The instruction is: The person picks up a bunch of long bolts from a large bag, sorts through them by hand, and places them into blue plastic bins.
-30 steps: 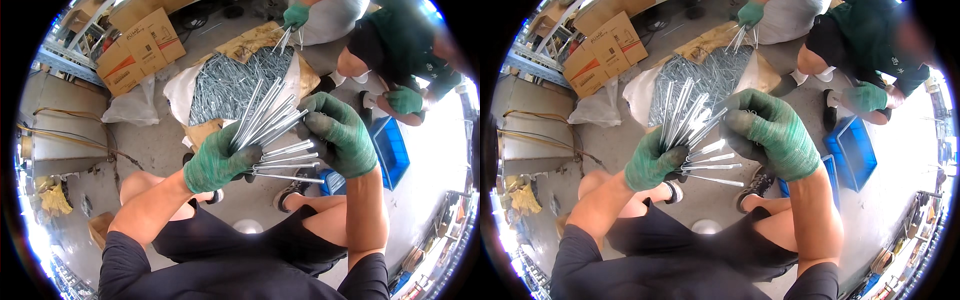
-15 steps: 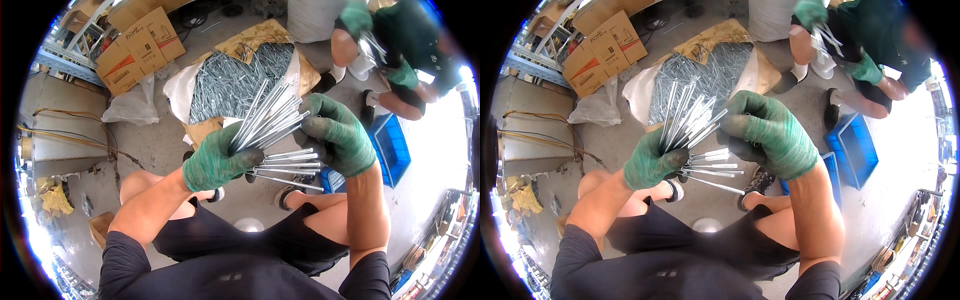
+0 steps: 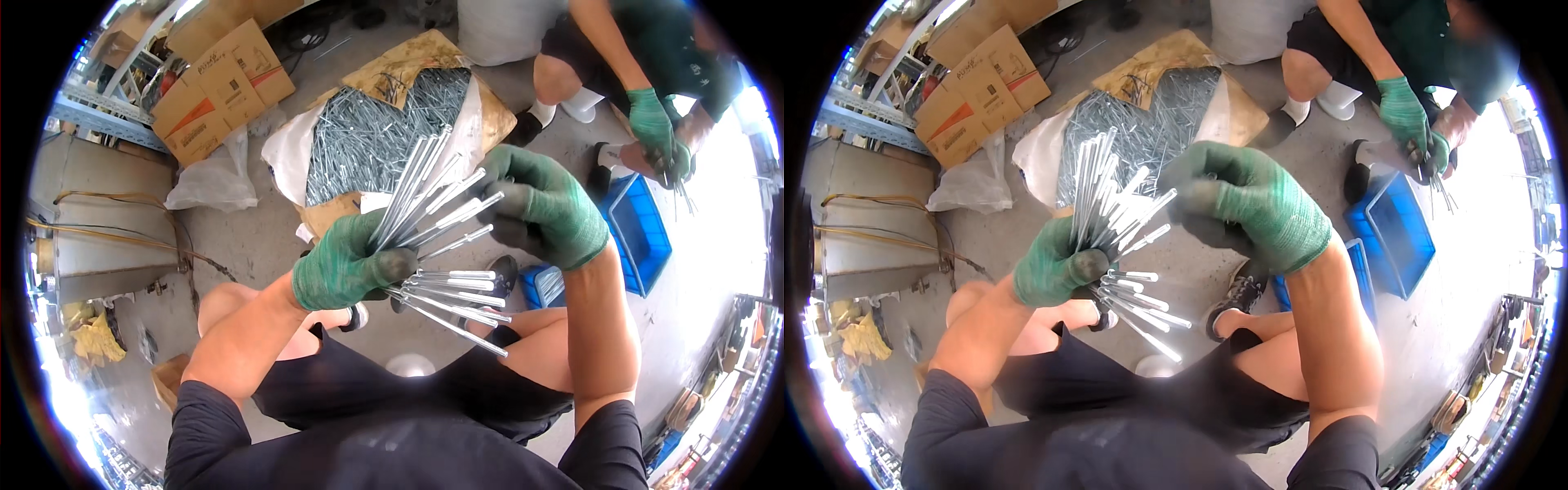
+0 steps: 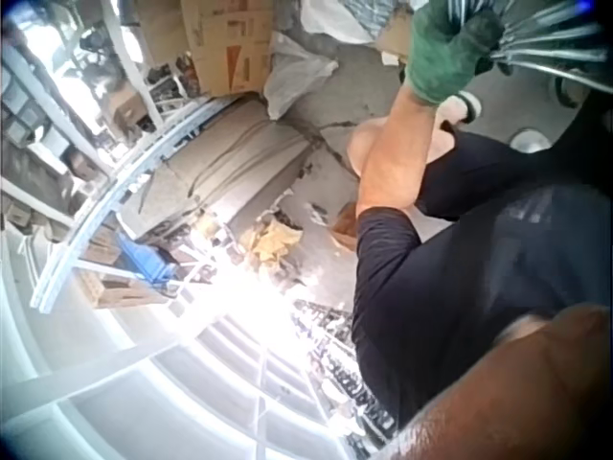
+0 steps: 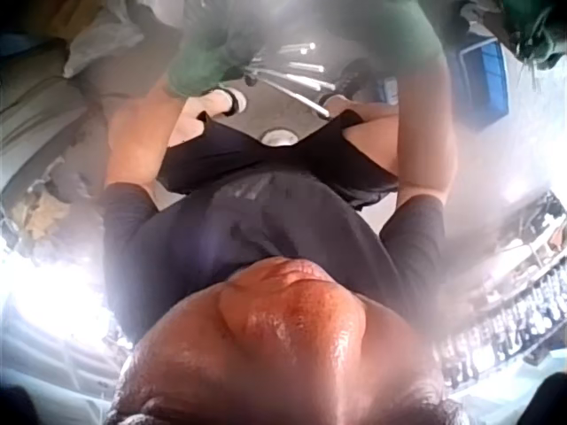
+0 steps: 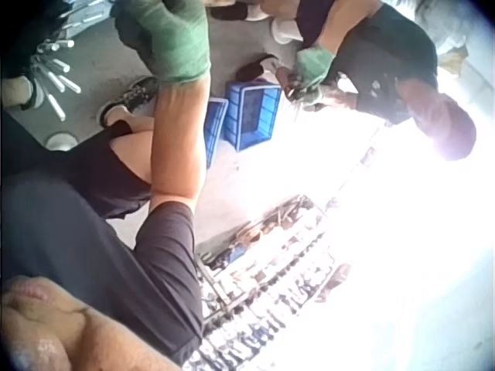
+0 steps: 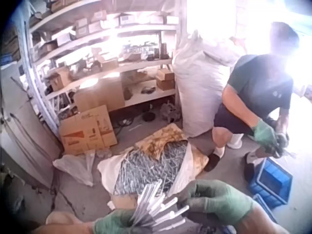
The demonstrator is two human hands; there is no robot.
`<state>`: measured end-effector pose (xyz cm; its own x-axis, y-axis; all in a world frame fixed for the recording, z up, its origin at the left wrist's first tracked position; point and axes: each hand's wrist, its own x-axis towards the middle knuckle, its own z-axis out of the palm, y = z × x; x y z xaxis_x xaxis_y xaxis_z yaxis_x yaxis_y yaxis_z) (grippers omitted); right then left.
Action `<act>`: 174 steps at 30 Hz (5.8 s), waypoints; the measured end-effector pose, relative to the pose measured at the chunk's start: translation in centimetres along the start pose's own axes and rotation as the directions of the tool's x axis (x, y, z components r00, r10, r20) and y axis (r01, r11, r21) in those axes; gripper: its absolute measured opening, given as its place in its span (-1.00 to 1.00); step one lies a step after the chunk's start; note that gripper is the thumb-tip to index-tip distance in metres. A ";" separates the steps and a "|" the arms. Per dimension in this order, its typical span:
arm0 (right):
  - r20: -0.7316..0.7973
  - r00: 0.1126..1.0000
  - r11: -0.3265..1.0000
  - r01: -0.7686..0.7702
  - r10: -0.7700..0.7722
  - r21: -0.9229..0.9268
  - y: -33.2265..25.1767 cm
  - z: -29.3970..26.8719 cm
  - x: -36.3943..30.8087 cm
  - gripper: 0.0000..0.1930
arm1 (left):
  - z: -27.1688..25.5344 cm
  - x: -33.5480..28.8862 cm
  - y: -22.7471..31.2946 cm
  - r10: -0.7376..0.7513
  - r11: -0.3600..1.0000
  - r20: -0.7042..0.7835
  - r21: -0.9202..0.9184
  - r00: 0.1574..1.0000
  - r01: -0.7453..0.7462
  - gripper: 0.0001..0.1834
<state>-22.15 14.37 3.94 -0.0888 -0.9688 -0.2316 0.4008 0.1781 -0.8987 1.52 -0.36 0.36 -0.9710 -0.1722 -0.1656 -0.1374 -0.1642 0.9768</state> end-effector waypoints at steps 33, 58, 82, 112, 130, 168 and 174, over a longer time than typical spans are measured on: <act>-0.112 0.989 0.995 0.098 -0.098 -0.006 -0.5 1.9 -0.6 -0.56 | 0.8 0.6 0.6 -0.155 0.984 -0.052 -0.091 0.987 0.150 -0.42; -0.053 0.996 0.997 0.069 -0.068 0.020 1.3 1.7 -0.1 -0.70 | 0.9 0.2 -0.8 -0.086 0.994 -0.171 -0.078 0.982 0.074 -0.43; -0.164 0.986 0.991 -0.009 0.031 0.130 0.3 1.8 0.0 -0.80 | 1.9 0.5 0.3 -0.163 0.985 -0.313 -0.103 0.936 0.138 -0.65; -0.199 0.969 0.979 -0.113 0.146 0.168 0.7 0.2 -0.3 -0.68 | 1.1 -0.2 -2.3 0.016 0.954 -0.332 0.287 0.943 0.085 -0.60; -0.172 0.985 1.000 -0.020 0.022 0.011 1.0 0.3 -0.3 -0.72 | 1.2 0.2 -1.4 -0.019 0.965 -0.360 0.238 0.933 0.112 -0.69; -0.005 0.995 0.983 0.097 -0.097 0.154 2.8 1.0 0.1 -0.62 | 0.8 -0.5 -0.6 -0.035 0.986 -0.210 0.152 0.977 0.068 -0.64; -0.208 0.966 0.988 0.155 -0.157 -0.024 2.3 0.5 0.5 -0.73 | 0.7 -0.5 -0.9 -0.026 0.994 -0.181 0.100 0.983 0.044 -0.63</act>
<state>-20.81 14.19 1.96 -0.3379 -0.9275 -0.1600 0.3598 0.0298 -0.9326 1.95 0.57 -0.31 -0.9157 -0.3412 -0.2124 -0.1990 -0.0742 0.9772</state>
